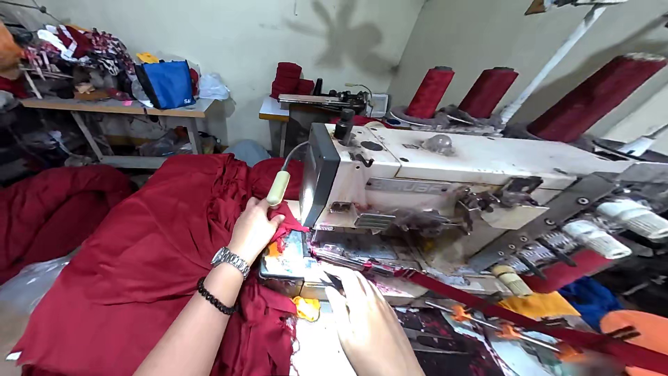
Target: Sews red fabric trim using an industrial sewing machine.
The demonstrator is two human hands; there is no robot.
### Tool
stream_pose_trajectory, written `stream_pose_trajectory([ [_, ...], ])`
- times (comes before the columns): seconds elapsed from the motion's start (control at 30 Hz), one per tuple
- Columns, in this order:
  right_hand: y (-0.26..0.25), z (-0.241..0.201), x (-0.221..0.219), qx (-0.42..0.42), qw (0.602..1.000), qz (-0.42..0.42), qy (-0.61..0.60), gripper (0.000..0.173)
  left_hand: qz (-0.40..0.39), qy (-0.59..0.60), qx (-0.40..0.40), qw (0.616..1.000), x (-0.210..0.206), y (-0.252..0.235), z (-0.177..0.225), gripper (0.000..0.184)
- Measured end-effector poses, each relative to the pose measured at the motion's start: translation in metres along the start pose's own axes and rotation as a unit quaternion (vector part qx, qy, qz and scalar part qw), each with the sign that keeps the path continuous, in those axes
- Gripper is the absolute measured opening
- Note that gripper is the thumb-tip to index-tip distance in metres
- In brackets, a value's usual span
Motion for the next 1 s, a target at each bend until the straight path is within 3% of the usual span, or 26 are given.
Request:
stream_pose_trajectory([
  [0.1, -0.002, 0.001, -0.002, 0.017, 0.999, 0.038, 0.017, 0.032, 0.035, 0.069, 0.045, 0.996, 0.012, 0.011, -0.017, 0.020],
  [0.27, -0.010, -0.020, -0.026, 0.057, 0.986, 0.113, 0.107, 0.032, 0.132, 0.260, 0.117, 0.949, 0.043, 0.050, -0.036, 0.009],
  [0.4, -0.029, -0.045, -0.052, 0.030, 0.983, 0.062, 0.173, 0.035, 0.148, 0.362, 0.126, 0.912, 0.057, 0.081, -0.029, 0.006],
  [0.5, -0.042, -0.053, -0.063, -0.004, 0.990, 0.055, 0.130, 0.031, 0.145, 0.393, 0.126, 0.899, 0.060, 0.092, -0.020, 0.006],
  [0.6, -0.050, -0.057, -0.063, -0.043, 0.991, -0.032, 0.126, 0.036, 0.144, 0.397, 0.130, 0.897, 0.059, 0.094, -0.018, 0.006],
  [0.63, -0.049, -0.057, -0.061, -0.041, 0.990, -0.031, 0.129, 0.034, 0.148, 0.399, 0.132, 0.895, 0.059, 0.093, -0.019, 0.006],
  [0.7, -0.038, -0.053, -0.057, 0.023, 0.987, 0.071, 0.142, 0.028, 0.150, 0.405, 0.139, 0.891, 0.061, 0.091, -0.020, 0.007],
  [0.73, -0.033, -0.052, -0.054, 0.038, 0.982, 0.083, 0.168, 0.028, 0.147, 0.409, 0.146, 0.889, 0.062, 0.090, -0.022, 0.007],
  [0.83, -0.030, -0.048, -0.054, 0.035, 0.977, 0.079, 0.196, 0.032, 0.133, 0.424, 0.165, 0.880, 0.062, 0.090, -0.021, 0.007],
  [0.93, -0.039, -0.052, -0.060, 0.013, 0.985, 0.082, 0.152, 0.030, 0.132, 0.433, 0.162, 0.877, 0.064, 0.091, -0.015, 0.007],
  [1.0, -0.048, -0.054, -0.064, -0.032, 0.988, 0.007, 0.148, 0.036, 0.132, 0.437, 0.160, 0.875, 0.065, 0.093, -0.013, 0.007],
])
Point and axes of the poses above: each hand's wrist, its own y-axis away from the middle knuckle, its own x-axis out of the back of the hand, z = x × y, the point moved 5 cm from there along -y, towards the middle knuckle, and after that the axes turned 15 degrees about z, right-handed, at the moved point
